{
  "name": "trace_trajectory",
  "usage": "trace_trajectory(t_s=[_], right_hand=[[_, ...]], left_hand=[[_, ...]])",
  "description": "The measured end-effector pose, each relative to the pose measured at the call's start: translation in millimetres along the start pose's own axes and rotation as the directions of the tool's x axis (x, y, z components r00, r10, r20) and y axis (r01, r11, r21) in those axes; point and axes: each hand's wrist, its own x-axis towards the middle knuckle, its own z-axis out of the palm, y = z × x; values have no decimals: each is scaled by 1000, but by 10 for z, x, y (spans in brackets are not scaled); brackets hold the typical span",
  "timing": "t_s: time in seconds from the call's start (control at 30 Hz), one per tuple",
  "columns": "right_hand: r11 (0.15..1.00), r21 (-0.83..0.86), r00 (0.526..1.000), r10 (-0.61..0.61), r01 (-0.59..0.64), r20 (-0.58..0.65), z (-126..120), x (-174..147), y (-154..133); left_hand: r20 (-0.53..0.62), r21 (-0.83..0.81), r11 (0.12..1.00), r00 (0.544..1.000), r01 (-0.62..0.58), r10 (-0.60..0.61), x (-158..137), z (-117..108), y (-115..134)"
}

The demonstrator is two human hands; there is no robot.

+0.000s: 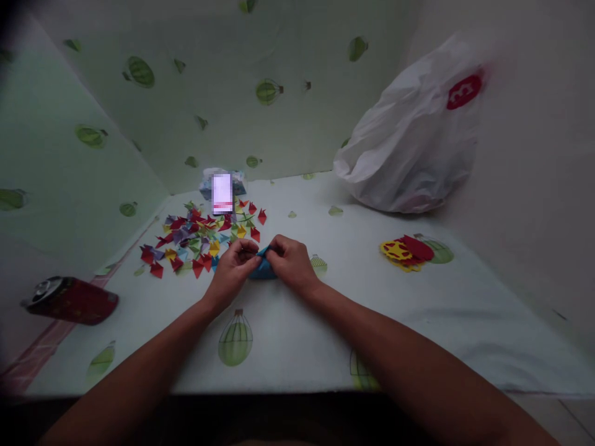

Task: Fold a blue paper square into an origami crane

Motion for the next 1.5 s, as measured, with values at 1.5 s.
trace_trajectory(t_s=[1.5], right_hand=[[995,48,996,-84,84,17,-49,-19,-43]], left_hand=[[-42,-126,978,984,166,-173,-24,22,78]])
